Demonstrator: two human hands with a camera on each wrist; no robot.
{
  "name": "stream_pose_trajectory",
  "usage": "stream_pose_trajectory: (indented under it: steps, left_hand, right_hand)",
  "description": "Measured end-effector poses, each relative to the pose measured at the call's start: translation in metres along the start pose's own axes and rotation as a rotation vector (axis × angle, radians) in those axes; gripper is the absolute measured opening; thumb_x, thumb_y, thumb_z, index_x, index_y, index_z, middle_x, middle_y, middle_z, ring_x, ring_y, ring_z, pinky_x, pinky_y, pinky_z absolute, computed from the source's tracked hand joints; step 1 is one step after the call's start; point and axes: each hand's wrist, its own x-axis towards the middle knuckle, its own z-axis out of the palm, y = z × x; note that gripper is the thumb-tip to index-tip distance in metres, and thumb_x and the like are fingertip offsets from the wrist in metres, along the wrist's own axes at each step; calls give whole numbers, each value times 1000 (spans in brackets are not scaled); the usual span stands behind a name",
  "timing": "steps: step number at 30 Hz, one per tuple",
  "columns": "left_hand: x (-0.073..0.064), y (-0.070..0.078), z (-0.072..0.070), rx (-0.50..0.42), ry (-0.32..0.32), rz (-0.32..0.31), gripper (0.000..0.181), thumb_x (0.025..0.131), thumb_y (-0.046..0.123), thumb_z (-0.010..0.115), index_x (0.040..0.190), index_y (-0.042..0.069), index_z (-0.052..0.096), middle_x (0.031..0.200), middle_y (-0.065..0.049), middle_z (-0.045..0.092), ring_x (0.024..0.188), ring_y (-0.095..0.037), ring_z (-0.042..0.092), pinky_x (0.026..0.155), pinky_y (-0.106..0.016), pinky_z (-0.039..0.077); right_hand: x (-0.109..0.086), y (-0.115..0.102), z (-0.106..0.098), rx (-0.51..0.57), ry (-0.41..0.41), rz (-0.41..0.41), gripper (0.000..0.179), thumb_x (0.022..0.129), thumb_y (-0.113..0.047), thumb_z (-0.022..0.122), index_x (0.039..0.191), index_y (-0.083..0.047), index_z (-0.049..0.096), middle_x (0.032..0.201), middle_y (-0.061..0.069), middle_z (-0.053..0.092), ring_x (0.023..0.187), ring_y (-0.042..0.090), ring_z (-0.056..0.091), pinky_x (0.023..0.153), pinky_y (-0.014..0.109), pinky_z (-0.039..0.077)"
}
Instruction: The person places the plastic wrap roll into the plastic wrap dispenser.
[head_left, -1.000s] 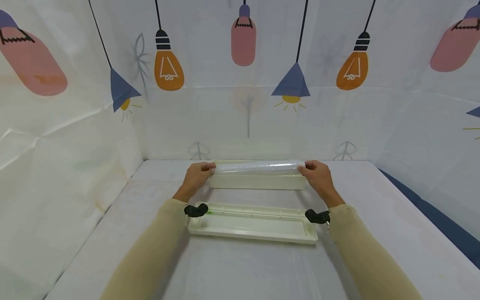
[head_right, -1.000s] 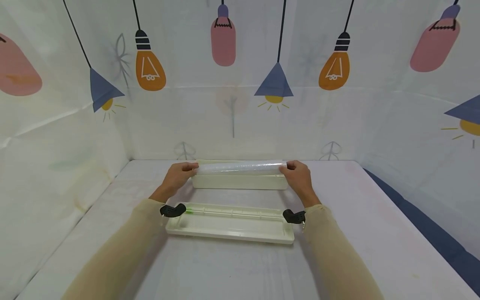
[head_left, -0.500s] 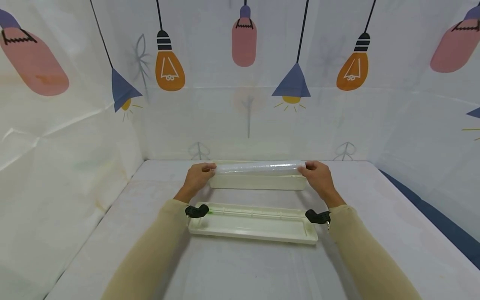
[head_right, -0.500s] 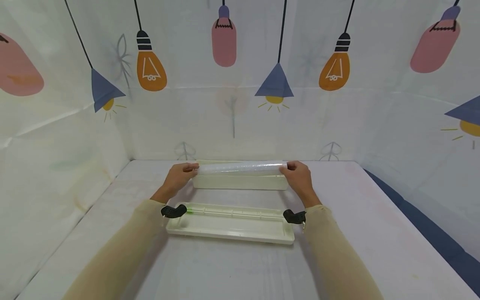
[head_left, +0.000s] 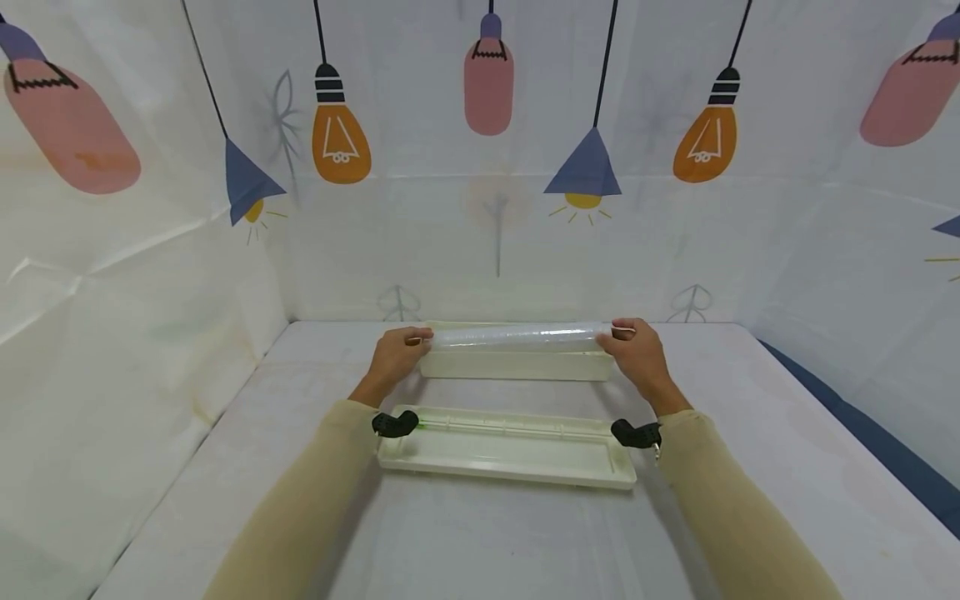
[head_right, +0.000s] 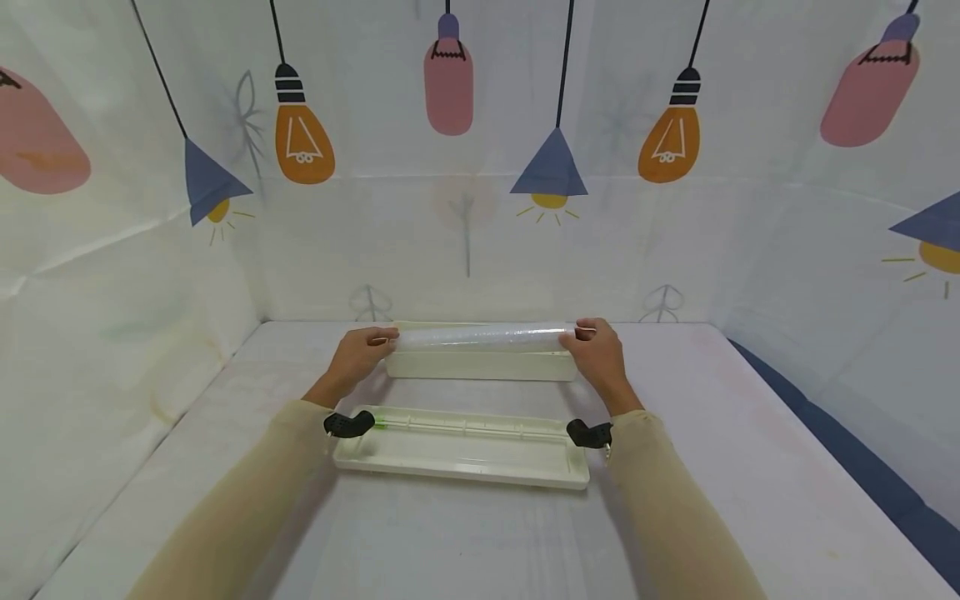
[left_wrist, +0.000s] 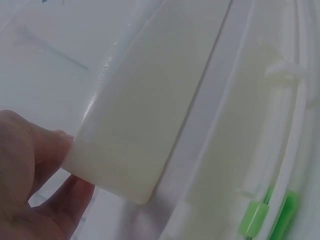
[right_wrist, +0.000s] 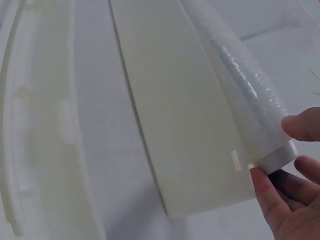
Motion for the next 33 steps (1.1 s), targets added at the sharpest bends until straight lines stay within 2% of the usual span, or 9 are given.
stream_pose_trajectory:
  steps: [7,19,25,33]
  left_hand:
    - [-2,2,0,12,3,-3,28,98,12,65,124,4,71,140,-11,59,131,-33,52,103,-47,46]
    - [-1,2,0,19,4,0,27,99,13,64,124,5,70,141,-10,59,131,-32,53,103,-47,47]
    - [1,1,2,10,-19,17,28,99,15,64,126,7,70,141,-11,58,130,-32,53,101,-47,48]
    - [-2,1,0,13,-12,-7,27,99,16,65,124,8,71,141,-8,58,130,-31,54,100,-46,49]
  right_hand:
    - [0,1,-1,-45,-3,-18,54,99,-25,67,139,7,51,137,27,56,125,37,55,102,49,45]
    - [-1,0,-2,-112,-12,-31,54,100,-27,64,141,6,49,138,28,55,127,40,54,102,54,45]
    - [-5,-4,-6,-173,2,-47,53,101,-27,63,139,8,49,137,29,55,127,42,54,100,56,46]
    - [-3,-2,-1,-188,-12,-50,54,101,-28,61,139,8,48,138,30,54,127,43,53,101,56,46]
